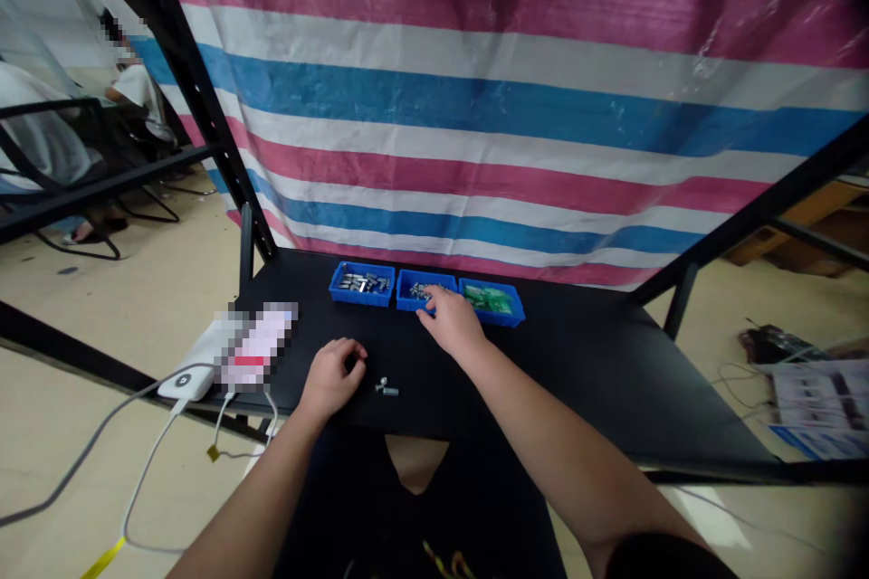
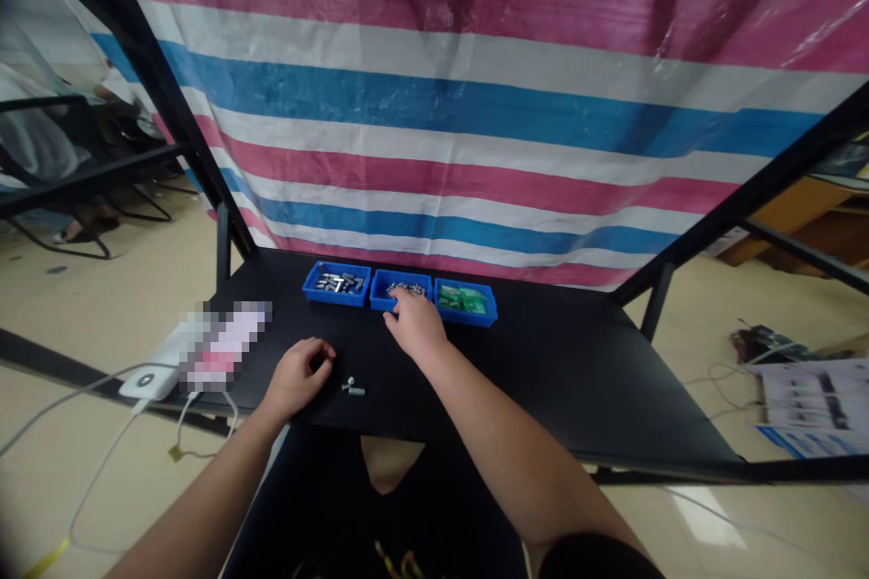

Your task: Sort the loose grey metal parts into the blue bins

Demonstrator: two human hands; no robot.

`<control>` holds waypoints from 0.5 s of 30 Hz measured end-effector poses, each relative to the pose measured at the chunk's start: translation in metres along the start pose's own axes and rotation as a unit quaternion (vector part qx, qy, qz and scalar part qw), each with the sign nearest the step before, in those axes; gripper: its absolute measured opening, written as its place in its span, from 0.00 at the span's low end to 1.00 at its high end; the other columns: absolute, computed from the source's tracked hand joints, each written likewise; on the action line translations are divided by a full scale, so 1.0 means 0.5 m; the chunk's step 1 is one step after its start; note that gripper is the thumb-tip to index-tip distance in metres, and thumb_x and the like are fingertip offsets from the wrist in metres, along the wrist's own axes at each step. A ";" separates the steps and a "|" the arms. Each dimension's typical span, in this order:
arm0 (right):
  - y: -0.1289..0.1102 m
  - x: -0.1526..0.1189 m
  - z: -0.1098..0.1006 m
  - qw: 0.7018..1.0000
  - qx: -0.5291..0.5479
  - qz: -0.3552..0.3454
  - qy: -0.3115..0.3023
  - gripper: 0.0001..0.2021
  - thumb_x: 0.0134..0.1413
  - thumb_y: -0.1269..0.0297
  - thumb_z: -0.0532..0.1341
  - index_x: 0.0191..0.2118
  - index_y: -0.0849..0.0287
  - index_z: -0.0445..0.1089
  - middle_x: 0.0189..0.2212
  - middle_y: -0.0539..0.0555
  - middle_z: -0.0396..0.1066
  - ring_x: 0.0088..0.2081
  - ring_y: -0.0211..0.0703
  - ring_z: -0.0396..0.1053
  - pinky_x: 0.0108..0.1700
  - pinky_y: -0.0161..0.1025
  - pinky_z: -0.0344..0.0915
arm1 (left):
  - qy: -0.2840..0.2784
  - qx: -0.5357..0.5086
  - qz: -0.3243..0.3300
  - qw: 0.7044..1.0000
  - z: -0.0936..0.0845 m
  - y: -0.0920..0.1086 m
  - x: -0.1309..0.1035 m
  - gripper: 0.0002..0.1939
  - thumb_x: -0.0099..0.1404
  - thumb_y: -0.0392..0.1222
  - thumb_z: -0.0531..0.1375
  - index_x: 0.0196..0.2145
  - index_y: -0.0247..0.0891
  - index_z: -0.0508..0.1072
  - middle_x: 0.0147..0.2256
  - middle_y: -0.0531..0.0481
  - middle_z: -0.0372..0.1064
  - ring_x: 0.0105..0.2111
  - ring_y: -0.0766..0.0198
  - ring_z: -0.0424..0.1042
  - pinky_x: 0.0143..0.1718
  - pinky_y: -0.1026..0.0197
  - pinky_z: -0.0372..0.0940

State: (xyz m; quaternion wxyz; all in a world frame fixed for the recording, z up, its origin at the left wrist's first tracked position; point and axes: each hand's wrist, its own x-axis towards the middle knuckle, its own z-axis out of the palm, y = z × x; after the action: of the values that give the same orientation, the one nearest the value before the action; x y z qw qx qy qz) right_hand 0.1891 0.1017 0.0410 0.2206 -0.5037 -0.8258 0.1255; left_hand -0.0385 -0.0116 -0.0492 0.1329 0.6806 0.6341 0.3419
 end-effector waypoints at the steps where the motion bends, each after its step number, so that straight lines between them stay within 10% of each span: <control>1: 0.002 -0.003 0.000 1.000 0.010 -0.009 -0.012 0.15 0.56 0.67 0.66 0.49 0.57 0.73 0.36 0.53 0.76 0.36 0.42 0.71 0.40 0.37 0.64 | -0.002 0.000 0.000 1.000 0.000 0.000 0.000 0.06 0.60 0.34 0.57 0.34 0.42 0.72 0.31 0.51 0.70 0.35 0.58 0.69 0.40 0.57 0.63; 7: -0.034 -0.067 0.048 0.959 0.075 -0.177 -0.209 0.10 0.53 0.66 0.68 0.43 0.53 0.78 0.33 0.50 0.75 0.34 0.37 0.70 0.38 0.33 0.61 | -0.006 0.000 -0.002 1.000 -0.002 -0.001 0.002 0.06 0.60 0.34 0.57 0.34 0.42 0.73 0.32 0.50 0.71 0.35 0.58 0.69 0.40 0.56 0.63; 15: -0.055 -0.072 0.079 0.955 0.044 -0.160 -0.245 0.06 0.49 0.74 0.64 0.30 0.56 0.77 0.27 0.49 0.75 0.31 0.38 0.71 0.35 0.33 0.60 | -0.004 0.001 -0.001 1.000 -0.002 0.001 0.000 0.06 0.60 0.34 0.57 0.34 0.42 0.72 0.32 0.51 0.71 0.35 0.58 0.69 0.41 0.56 0.63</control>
State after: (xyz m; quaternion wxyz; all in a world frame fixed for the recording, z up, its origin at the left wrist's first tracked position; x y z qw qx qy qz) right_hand 0.1625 0.0579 0.0097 0.0507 -0.3083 -0.9179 0.2445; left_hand -0.0388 -0.0121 -0.0480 0.1351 0.6818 0.6343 0.3384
